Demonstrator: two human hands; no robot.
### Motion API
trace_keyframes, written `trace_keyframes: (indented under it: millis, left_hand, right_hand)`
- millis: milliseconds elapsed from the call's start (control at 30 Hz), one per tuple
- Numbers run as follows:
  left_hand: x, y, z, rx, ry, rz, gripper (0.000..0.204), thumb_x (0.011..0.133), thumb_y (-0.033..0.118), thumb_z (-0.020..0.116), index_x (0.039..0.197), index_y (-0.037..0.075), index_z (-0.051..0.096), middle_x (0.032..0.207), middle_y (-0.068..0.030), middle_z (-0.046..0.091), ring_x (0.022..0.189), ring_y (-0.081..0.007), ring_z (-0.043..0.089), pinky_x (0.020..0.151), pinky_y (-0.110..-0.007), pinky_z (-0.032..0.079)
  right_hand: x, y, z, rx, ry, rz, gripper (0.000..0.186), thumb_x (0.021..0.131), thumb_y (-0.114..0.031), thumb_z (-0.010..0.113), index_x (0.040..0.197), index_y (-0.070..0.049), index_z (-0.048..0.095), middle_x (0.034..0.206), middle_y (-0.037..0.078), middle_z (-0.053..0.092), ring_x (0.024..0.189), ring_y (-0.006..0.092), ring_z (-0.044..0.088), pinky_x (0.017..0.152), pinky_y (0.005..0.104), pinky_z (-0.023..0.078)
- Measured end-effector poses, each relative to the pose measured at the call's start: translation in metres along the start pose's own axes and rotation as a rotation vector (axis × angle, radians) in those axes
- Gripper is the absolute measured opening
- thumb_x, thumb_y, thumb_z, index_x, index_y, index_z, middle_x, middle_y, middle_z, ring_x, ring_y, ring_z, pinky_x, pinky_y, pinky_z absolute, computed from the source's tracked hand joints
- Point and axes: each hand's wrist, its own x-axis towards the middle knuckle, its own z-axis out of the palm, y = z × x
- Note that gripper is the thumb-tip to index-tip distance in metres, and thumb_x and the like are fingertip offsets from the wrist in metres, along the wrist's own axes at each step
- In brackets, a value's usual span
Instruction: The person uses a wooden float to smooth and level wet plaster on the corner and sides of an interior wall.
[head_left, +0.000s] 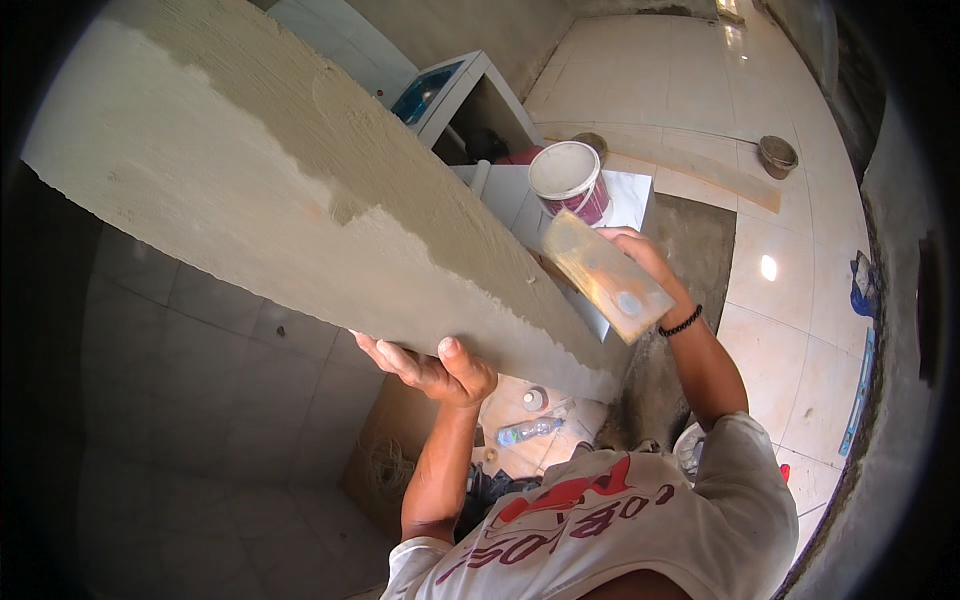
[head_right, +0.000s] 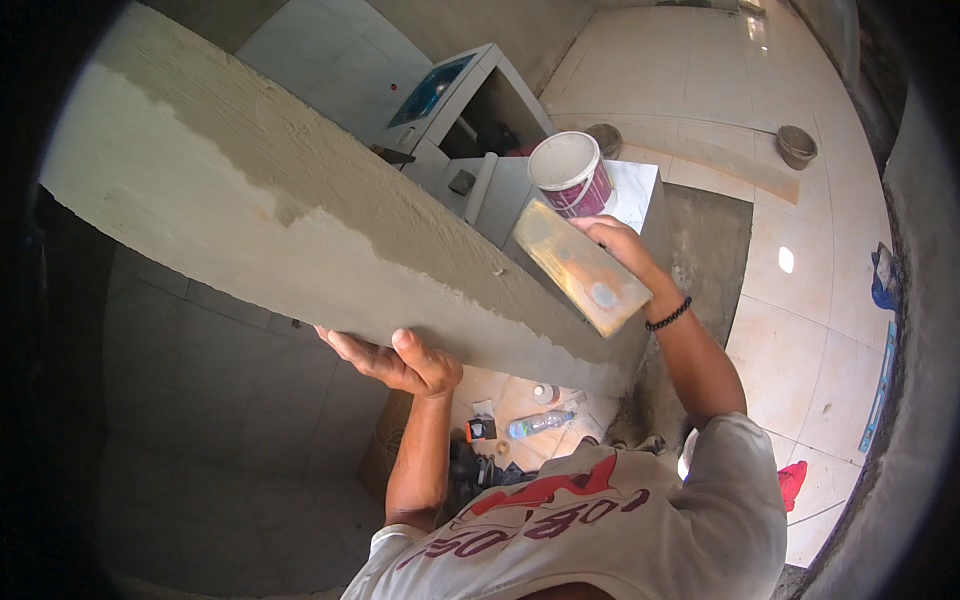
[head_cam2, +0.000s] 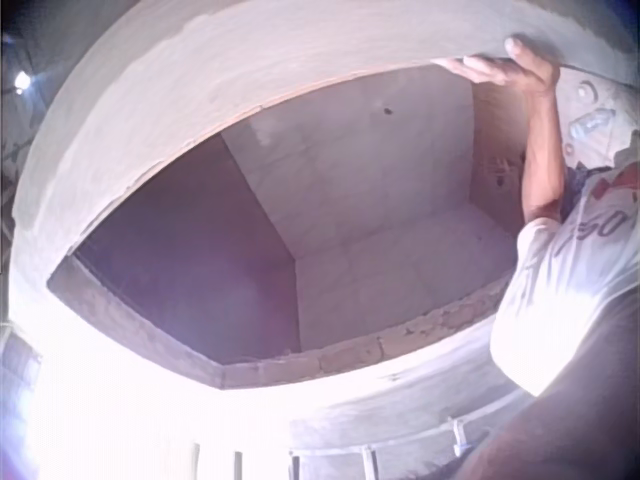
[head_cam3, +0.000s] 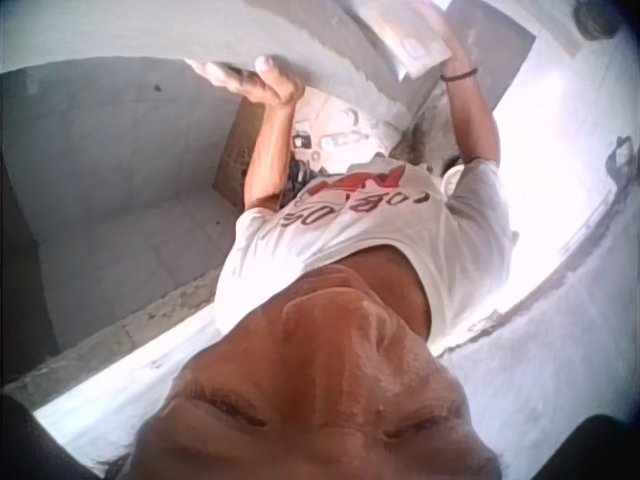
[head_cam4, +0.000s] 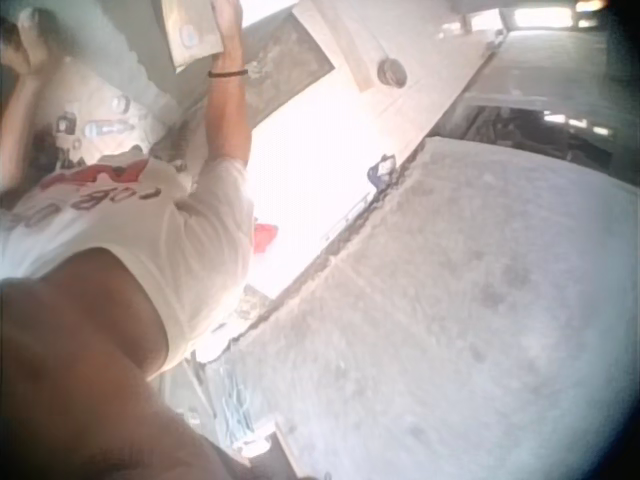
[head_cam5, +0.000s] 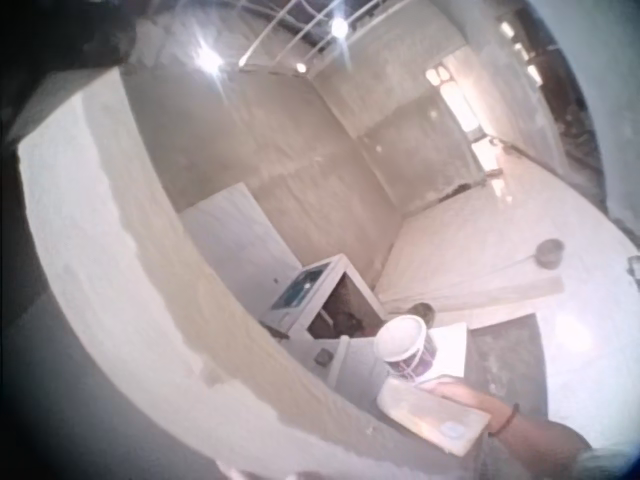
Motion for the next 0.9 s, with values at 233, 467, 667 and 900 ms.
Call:
trace_keyframes:
  millis: [233,467,667,900]
  left_hand:
    - [0.007,0.004,0.002,-0.019,-0.002,0.011,0.071,0.1,0.019,0.044,0.157,-0.003,0.009,0.165,-0.0225,0.006,0.153,-0.0344,0.005,0.123,-0.053,0.005]
    - [0.002,-0.005,0.006,-0.03,0.038,0.048,0.07,0.099,0.017,0.043,0.158,-0.001,0.01,0.164,-0.0221,0.009,0.153,-0.0357,0.006,0.122,-0.053,0.005]
    - [0.003,-0.005,0.003,-0.068,0.006,0.054,0.071,0.099,0.018,0.044,0.159,0.002,0.008,0.165,-0.0214,0.005,0.154,-0.0347,0.004,0.122,-0.052,0.008]
    - [0.003,-0.001,0.001,-0.019,0.01,0.008,0.07,0.099,0.019,0.044,0.159,0.005,0.01,0.163,-0.0247,0.008,0.152,-0.0405,0.007,0.121,-0.056,0.011]
  right_hand:
    - [0.023,-0.01,-0.012,-0.6,-0.212,-0.322,0.035,0.092,-0.005,0.049,0.118,0.011,0.066,0.121,0.013,0.069,0.099,0.0138,0.065,0.088,0.0267,0.052]
    - [0.005,-0.033,0.035,0.057,-0.097,-0.058,0.035,0.096,-0.007,0.047,0.12,0.01,0.064,0.118,0.014,0.069,0.096,0.0147,0.067,0.086,0.0281,0.054]
    - [-0.034,-0.028,0.052,0.498,-0.114,-0.21,0.042,0.103,-0.022,0.041,0.133,0.004,0.055,0.118,0.015,0.067,0.097,0.0215,0.069,0.085,0.0355,0.058]
    - [-0.057,0.001,0.047,0.619,-0.123,-0.148,0.044,0.103,-0.028,0.046,0.135,0.001,0.052,0.122,0.016,0.065,0.104,0.0238,0.068,0.088,0.0403,0.058]
